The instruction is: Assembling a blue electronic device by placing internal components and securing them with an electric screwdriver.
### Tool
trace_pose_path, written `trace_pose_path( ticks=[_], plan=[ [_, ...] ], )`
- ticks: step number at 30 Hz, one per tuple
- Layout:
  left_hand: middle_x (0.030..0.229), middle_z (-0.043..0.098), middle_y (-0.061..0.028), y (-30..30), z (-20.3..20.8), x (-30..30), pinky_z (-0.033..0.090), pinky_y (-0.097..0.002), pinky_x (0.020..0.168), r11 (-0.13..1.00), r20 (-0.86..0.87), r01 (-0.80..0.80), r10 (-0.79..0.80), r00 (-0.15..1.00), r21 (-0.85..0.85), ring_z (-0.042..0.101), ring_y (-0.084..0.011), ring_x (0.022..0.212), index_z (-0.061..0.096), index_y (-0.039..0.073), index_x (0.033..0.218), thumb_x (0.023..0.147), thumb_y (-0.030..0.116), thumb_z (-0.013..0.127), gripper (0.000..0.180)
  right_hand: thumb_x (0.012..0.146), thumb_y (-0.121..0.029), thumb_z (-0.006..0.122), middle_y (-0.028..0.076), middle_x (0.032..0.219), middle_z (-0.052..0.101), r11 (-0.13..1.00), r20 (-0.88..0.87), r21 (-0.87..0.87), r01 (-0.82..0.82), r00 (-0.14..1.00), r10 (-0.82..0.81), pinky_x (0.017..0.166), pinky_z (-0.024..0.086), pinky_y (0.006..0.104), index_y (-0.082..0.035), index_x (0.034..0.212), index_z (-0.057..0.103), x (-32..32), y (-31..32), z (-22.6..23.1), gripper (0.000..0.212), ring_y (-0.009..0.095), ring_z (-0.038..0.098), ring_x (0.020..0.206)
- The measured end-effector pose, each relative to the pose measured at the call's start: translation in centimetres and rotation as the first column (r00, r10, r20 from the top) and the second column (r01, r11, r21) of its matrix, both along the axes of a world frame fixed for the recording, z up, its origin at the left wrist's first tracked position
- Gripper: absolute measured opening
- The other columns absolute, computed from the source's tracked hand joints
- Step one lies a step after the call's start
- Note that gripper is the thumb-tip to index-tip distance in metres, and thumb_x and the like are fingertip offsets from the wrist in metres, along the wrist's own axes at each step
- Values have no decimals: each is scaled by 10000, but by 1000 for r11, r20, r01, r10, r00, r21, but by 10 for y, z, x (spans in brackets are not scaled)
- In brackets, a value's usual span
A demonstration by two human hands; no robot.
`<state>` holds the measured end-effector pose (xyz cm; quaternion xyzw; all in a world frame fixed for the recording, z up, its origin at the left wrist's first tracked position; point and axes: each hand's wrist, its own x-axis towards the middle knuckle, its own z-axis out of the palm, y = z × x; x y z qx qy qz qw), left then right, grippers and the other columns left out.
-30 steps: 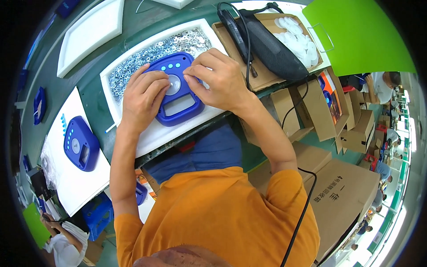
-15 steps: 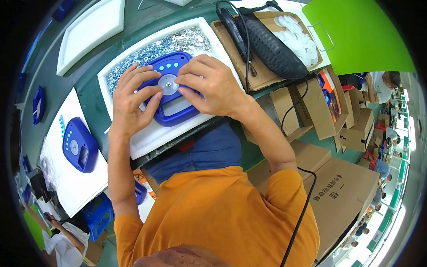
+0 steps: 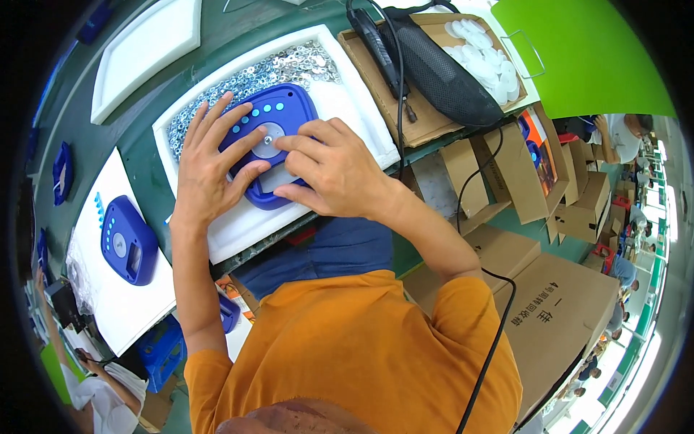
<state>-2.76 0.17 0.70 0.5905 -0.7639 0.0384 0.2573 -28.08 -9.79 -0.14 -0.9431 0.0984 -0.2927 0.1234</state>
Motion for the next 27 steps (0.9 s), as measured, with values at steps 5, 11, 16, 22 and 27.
trace_pose_path(
  ticks=[5,11,16,22,27],
  plan=[
    [1540,713,-115,0,-1,0,363,-624,1352,1000,2,2,-2,1000,13,539,-391,1591,870,176,1279,936,488,881,464,865,-391,953,80,1406,800,997,5,73,22,1000,-22,952,531,440,-117,877,618,-2,12,-3,433,311,684,1156],
    [1576,699,-114,0,0,0,360,-622,1354,999,-31,6,-5,1000,49,522,-396,1609,875,186,1296,910,492,896,494,847,-387,966,79,1417,801,992,46,127,16,999,-22,952,527,436,-123,865,615,-2,11,-3,440,306,681,1137],
    [1589,700,-112,-2,0,0,364,-616,1355,998,-67,6,-1,998,70,523,-399,1611,888,188,1283,889,494,907,500,829,-355,978,74,1419,801,990,55,135,29,998,-37,944,530,439,-125,852,612,-2,12,-4,433,303,682,1125],
    [1621,695,-113,-1,-1,2,334,-629,1375,994,-51,1,5,999,113,502,-418,1634,880,233,1359,899,533,874,549,824,-336,978,73,1414,803,990,62,134,43,997,-51,917,535,430,-127,831,602,0,12,-6,430,301,686,1106],
    [1614,701,-114,-1,-1,3,341,-630,1370,995,-43,-1,5,999,102,509,-417,1630,881,233,1359,896,515,882,542,821,-336,978,73,1410,805,989,55,141,39,997,-47,919,549,434,-125,821,594,-1,11,-5,438,303,688,1098]
  ],
)
